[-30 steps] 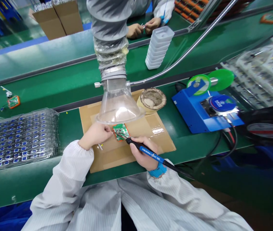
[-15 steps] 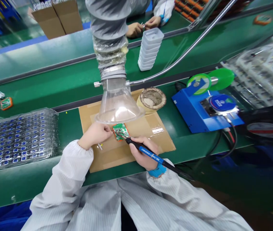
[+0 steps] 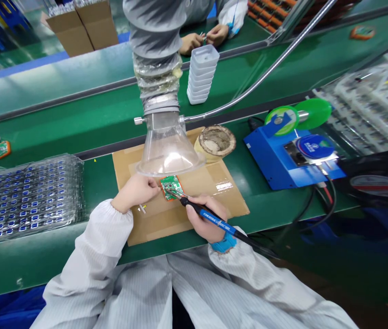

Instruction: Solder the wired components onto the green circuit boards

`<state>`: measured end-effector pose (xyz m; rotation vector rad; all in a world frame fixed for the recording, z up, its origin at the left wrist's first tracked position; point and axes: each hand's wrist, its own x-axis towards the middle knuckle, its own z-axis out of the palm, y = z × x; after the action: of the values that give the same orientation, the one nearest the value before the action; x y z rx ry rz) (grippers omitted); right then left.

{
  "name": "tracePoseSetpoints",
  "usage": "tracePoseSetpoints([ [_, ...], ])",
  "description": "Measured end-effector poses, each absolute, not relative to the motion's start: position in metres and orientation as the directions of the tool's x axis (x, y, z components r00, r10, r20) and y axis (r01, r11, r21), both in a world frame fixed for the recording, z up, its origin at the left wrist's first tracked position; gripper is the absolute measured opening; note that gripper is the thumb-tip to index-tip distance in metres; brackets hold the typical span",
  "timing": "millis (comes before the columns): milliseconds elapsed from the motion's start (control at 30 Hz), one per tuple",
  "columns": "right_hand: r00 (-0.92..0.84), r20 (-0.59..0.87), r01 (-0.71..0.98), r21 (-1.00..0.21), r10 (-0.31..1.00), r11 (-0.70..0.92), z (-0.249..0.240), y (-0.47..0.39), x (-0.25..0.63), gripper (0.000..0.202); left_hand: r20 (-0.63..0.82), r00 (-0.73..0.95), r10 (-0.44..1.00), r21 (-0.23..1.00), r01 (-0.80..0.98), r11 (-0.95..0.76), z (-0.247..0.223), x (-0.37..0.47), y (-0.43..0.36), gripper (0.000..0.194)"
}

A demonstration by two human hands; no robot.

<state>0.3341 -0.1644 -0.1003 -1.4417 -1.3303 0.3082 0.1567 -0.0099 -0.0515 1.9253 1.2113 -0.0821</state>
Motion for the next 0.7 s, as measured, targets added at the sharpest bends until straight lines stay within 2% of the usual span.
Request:
tracePoseSetpoints([
  [100, 0.466, 0.43, 0.502, -0.848, 0.773, 0.169, -0.104, -0.166, 0.345, 0.007, -0.464, 0.519, 0.718, 0.611, 0.774, -0.165, -0.054, 0.156, -0.01, 0.018],
  [200, 0.632, 0.452, 0.518, -0.851, 0.629, 0.09, -0.107, -0.161, 0.369, 0.013, -0.473, 0.516, 0.715, 0.617, 0.773, -0.15, -0.053, 0.156, -0.01, 0.018],
  [300, 0.694, 0.512, 0.564, -0.824, 0.507, 0.06, -0.105, -0.15, 0.395, 0.024, -0.474, 0.515, 0.715, 0.612, 0.776, -0.153, -0.051, 0.157, -0.011, 0.019],
  [367, 0.673, 0.543, 0.591, -0.803, 0.503, 0.076, -0.103, -0.142, 0.406, 0.029, -0.469, 0.517, 0.716, 0.608, 0.777, -0.164, -0.049, 0.158, -0.011, 0.02],
  [500, 0.6, 0.535, 0.623, -0.779, 0.595, 0.072, -0.104, -0.133, 0.411, 0.029, -0.454, 0.534, 0.713, 0.611, 0.769, -0.188, -0.047, 0.156, -0.011, 0.02],
  [600, 0.626, 0.553, 0.626, -0.777, 0.55, 0.067, -0.11, -0.135, 0.407, 0.03, -0.416, 0.572, 0.707, 0.615, 0.75, -0.245, -0.047, 0.155, -0.013, 0.018],
  [700, 0.615, 0.57, 0.63, -0.771, 0.545, 0.096, -0.115, -0.139, 0.405, 0.03, -0.314, 0.598, 0.738, 0.576, 0.738, -0.353, -0.049, 0.153, -0.022, 0.015],
])
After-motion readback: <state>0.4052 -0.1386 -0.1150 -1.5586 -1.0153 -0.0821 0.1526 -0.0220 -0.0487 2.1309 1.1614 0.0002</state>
